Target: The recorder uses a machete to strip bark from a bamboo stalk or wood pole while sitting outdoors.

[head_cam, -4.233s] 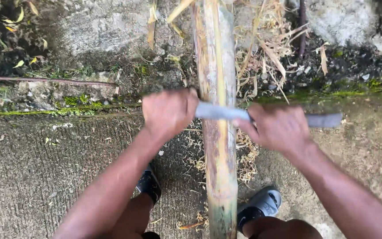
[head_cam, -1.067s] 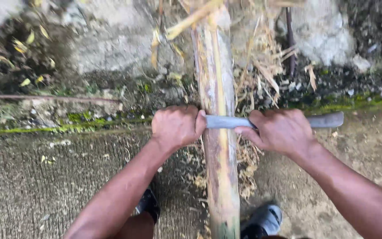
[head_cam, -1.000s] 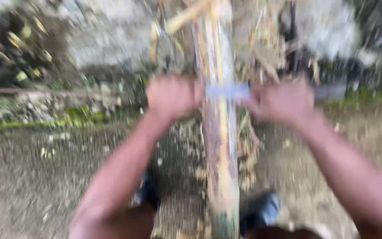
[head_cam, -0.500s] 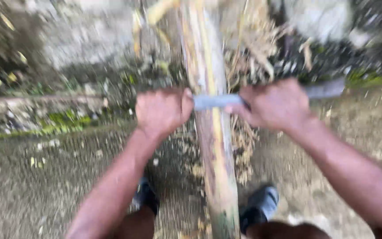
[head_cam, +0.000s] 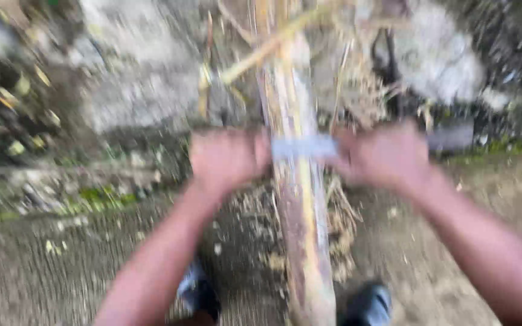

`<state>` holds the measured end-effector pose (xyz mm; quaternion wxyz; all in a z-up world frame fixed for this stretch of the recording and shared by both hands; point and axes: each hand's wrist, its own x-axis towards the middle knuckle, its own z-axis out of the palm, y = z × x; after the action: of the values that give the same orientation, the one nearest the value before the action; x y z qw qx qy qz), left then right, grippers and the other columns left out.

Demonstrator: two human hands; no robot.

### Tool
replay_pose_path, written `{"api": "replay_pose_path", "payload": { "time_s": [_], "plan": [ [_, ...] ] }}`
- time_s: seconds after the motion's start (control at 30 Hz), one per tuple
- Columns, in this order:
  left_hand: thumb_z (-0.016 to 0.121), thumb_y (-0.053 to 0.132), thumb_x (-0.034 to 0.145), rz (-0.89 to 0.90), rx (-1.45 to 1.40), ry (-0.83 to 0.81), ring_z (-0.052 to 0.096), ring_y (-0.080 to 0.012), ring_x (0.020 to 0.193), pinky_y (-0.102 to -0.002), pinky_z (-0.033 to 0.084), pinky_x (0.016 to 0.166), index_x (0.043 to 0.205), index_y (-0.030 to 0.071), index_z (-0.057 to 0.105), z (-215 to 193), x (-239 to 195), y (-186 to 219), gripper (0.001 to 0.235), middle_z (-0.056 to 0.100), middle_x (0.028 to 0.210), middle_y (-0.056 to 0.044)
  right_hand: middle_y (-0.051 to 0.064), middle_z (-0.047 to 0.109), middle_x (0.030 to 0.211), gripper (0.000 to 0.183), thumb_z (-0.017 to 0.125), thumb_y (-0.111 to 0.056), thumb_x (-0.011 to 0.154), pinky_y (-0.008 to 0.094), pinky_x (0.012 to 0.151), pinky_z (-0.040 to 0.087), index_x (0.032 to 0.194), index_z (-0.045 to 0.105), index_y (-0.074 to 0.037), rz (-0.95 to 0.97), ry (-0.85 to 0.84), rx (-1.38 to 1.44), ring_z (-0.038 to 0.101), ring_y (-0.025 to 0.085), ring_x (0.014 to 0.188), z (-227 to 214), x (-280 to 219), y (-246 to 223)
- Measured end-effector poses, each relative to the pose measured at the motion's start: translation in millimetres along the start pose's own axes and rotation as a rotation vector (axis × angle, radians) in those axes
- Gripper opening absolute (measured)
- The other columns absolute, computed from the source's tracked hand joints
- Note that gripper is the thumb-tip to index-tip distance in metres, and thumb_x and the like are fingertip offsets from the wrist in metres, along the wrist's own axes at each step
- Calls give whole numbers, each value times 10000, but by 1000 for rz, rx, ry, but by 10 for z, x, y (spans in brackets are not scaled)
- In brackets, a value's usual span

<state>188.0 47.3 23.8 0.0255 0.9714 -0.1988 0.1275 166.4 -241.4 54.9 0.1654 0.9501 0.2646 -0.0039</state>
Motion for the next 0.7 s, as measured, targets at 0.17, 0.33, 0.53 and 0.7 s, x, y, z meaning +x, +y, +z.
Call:
{"api": "replay_pose_path", "payload": {
  "time_s": [0.17, 0.33, 0.53, 0.7],
  "plan": [
    [350, 466, 1079, -57, -132, -69, 368, -161, 362, -410, 345, 379, 691, 159, 691, -181, 202, -26, 601, 492, 491, -38, -40, 361, 366, 674, 284, -734, 968, 309, 258, 249, 788, 645, -195, 10, 300, -44, 253, 96, 265, -171, 122, 78],
    [356, 423, 1038, 70, -133, -35, 356, -120, 286, -393, 344, 269, 609, 200, 584, 8, -332, 136, 535, 485, 440, 45, -85, 371, 386, 690, 319, -716, 999, 325, 255, 268, 601, 547, -201, -60, 170, 194, 268, 75, 276, 32, -351, -203],
    [427, 458, 1013, -8, -29, 117, 546, -254, 387, -448, 452, 408, 617, 178, 649, -88, 112, -10, 533, 613, 511, -94, -76, 320, 365, 657, 327, -740, 969, 263, 192, 293, 661, 558, -207, -6, 81, -22, 261, 51, 250, -271, 134, 31],
    [390, 450, 974, -31, -123, -117, 559, -243, 346, -447, 404, 343, 652, 166, 689, -166, -51, 193, 523, 625, 502, -64, -91, 340, 419, 656, 263, -718, 988, 306, 285, 290, 644, 545, -235, -57, 144, 61, 278, 74, 307, 83, -278, -34]
  ]
}}
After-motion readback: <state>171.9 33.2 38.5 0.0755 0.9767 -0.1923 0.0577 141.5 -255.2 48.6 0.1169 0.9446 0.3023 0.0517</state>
